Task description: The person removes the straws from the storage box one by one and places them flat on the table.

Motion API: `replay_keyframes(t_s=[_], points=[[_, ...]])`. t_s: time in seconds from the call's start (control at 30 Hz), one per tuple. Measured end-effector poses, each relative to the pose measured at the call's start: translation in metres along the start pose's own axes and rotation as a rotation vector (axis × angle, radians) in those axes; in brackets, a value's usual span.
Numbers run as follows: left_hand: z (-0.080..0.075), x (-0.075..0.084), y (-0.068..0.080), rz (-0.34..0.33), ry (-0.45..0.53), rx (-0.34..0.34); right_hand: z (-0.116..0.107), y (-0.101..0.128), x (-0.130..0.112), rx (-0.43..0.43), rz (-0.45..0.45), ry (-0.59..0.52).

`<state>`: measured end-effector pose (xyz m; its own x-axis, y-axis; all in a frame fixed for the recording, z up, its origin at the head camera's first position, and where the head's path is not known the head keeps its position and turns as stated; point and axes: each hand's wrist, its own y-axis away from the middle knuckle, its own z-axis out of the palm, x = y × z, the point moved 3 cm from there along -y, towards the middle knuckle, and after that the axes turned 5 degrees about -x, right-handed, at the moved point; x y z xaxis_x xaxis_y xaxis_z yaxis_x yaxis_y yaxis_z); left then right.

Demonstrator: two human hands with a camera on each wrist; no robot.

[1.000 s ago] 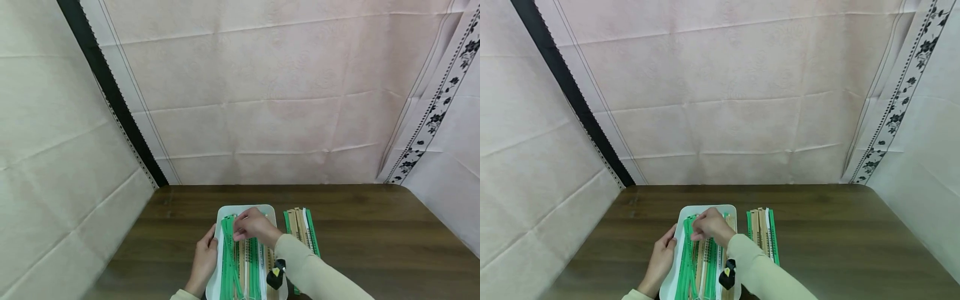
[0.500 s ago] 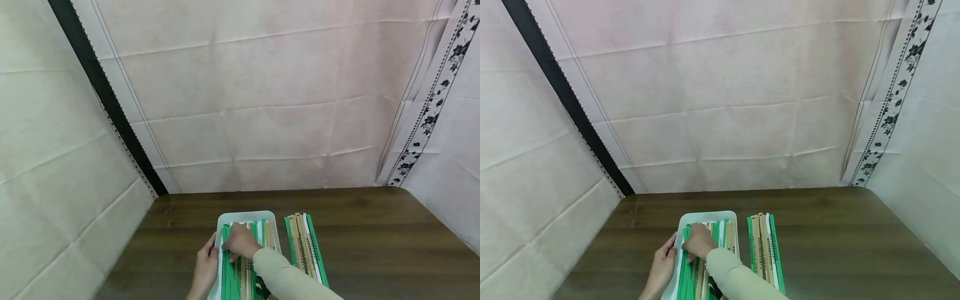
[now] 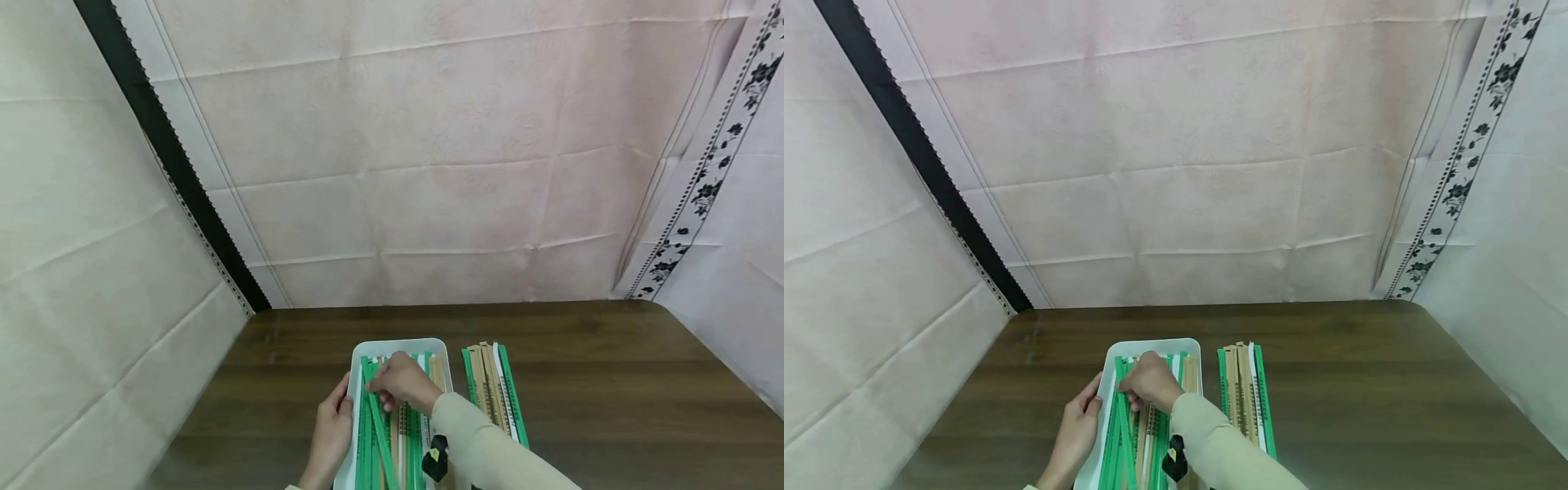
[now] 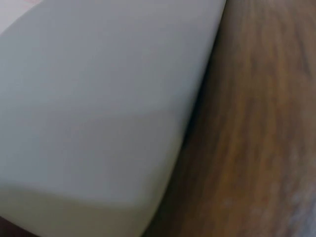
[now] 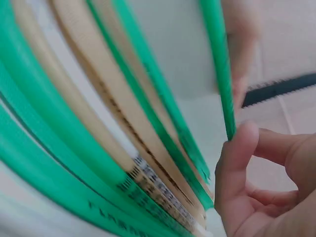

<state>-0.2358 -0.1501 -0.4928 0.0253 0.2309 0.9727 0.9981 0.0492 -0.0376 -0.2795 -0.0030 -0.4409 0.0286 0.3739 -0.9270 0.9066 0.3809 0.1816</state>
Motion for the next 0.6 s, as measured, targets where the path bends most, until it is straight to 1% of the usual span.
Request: replay_keyframes(t_s=[0.17, 0.27, 0.33, 0.43, 0.6], points=[[0.000, 0.000, 0.000, -0.016, 0.000, -0.009, -0.027, 0.008, 0.001, -0.014, 0.033, -0.155], [0.000, 0.000, 0.000, -0.025, -0.001, -0.010, -0.045, 0.013, 0.003, -0.015, 0.030, -0.210], [-0.001, 0.001, 0.000, -0.029, -0.004, -0.009, -0.057, 0.017, 0.004, -0.011, 0.017, -0.225], [-0.001, 0.001, 0.000, -0.040, -0.008, -0.007, -0.075, 0.023, 0.005, 0.019, 0.012, -0.233], [0.000, -0.001, -0.001, -0.065, -0.017, -0.008, -0.106, 0.036, 0.015, 0.101, 0.037, -0.261]])
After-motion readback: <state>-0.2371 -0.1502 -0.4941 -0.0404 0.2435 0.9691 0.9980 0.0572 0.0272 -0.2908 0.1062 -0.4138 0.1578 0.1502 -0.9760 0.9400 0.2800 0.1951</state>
